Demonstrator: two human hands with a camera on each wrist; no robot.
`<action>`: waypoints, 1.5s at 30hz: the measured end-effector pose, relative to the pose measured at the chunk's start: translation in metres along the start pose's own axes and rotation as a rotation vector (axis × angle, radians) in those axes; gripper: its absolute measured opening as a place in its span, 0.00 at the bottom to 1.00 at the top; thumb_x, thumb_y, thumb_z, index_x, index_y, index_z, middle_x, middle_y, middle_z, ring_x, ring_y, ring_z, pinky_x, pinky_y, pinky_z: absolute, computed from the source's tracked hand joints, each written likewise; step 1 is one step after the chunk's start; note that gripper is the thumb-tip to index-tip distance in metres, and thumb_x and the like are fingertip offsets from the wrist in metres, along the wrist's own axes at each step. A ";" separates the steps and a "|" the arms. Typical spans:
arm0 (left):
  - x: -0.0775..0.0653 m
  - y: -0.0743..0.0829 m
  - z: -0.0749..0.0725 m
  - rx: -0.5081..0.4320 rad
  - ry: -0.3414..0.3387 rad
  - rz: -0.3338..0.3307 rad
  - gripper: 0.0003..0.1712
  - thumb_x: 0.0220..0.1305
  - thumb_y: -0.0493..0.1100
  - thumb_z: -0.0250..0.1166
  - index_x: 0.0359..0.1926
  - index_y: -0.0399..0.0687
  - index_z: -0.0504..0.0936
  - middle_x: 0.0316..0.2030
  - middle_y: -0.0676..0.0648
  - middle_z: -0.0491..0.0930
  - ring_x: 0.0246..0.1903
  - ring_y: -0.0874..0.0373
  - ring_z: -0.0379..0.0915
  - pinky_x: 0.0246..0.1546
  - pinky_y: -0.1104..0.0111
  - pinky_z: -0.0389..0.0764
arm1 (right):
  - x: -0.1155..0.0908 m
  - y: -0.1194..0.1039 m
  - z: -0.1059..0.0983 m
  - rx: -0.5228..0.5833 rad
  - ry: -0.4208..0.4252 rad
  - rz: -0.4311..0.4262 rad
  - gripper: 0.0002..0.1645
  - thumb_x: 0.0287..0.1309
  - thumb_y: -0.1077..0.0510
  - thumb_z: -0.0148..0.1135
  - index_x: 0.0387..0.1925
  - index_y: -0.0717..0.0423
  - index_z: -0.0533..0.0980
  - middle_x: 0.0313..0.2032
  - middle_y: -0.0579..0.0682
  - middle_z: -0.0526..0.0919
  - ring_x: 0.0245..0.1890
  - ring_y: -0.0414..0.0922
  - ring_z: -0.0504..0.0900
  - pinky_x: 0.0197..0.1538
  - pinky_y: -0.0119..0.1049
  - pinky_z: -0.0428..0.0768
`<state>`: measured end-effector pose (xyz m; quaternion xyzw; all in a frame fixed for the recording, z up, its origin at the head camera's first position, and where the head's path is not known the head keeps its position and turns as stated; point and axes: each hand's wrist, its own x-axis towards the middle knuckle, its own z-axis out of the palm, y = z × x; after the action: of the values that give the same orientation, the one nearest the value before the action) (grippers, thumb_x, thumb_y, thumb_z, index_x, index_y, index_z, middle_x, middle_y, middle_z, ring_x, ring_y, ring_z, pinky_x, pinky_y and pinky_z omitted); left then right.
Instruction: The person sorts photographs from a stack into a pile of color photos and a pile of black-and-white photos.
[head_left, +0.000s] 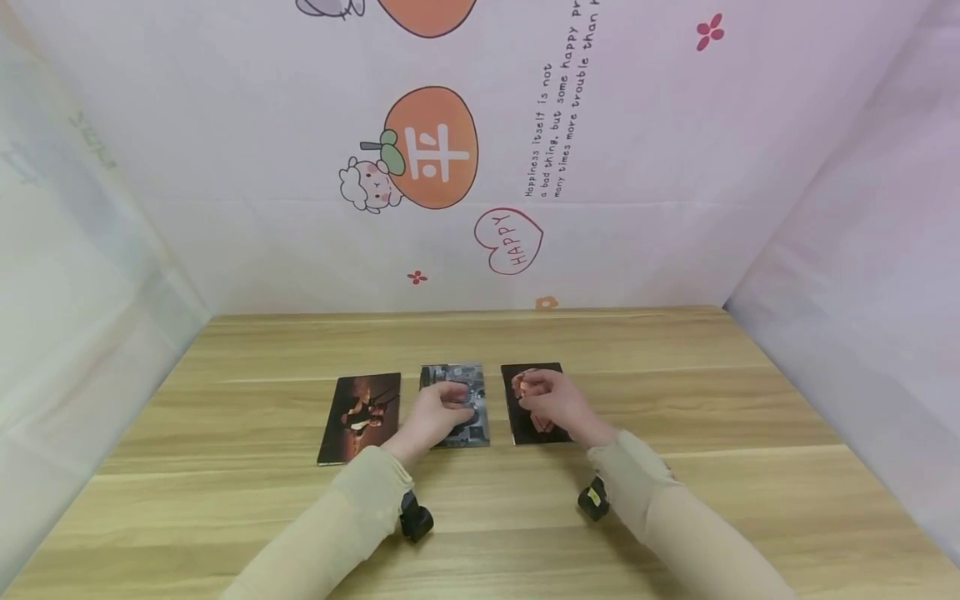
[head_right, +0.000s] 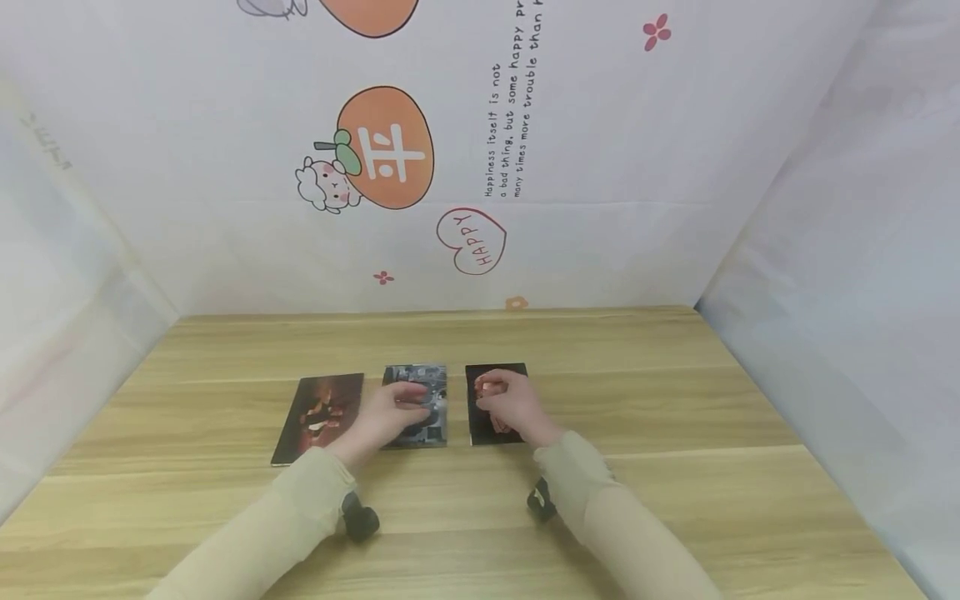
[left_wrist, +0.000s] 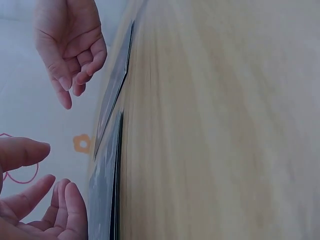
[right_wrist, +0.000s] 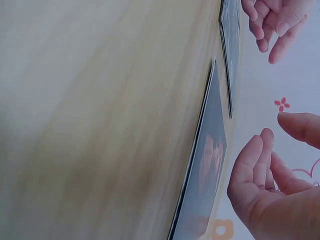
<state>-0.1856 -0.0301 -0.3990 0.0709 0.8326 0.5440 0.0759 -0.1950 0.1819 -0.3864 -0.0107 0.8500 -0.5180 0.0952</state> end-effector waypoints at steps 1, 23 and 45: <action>0.000 0.001 0.002 -0.005 -0.007 -0.004 0.23 0.59 0.33 0.63 0.56 0.32 0.74 0.52 0.35 0.76 0.50 0.43 0.76 0.46 0.59 0.82 | -0.001 0.002 -0.003 0.011 -0.004 -0.002 0.27 0.56 0.65 0.59 0.58 0.69 0.68 0.42 0.62 0.81 0.21 0.45 0.75 0.23 0.36 0.75; 0.009 0.019 0.037 -0.096 -0.067 0.029 0.24 0.57 0.33 0.63 0.56 0.30 0.74 0.49 0.35 0.77 0.49 0.43 0.77 0.44 0.63 0.83 | -0.006 0.015 -0.034 -0.025 0.045 0.059 0.25 0.58 0.67 0.57 0.58 0.71 0.67 0.47 0.67 0.77 0.45 0.53 0.81 0.50 0.42 0.82; 0.015 0.020 0.054 -0.108 -0.077 -0.024 0.24 0.56 0.33 0.65 0.55 0.34 0.74 0.53 0.33 0.75 0.54 0.41 0.73 0.49 0.57 0.79 | -0.003 0.030 -0.053 -0.050 0.046 0.137 0.31 0.59 0.65 0.59 0.62 0.70 0.64 0.57 0.71 0.71 0.44 0.49 0.78 0.39 0.30 0.80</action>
<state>-0.1881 0.0294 -0.4025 0.0775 0.7993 0.5841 0.1181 -0.1991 0.2428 -0.3890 0.0569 0.8633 -0.4891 0.1106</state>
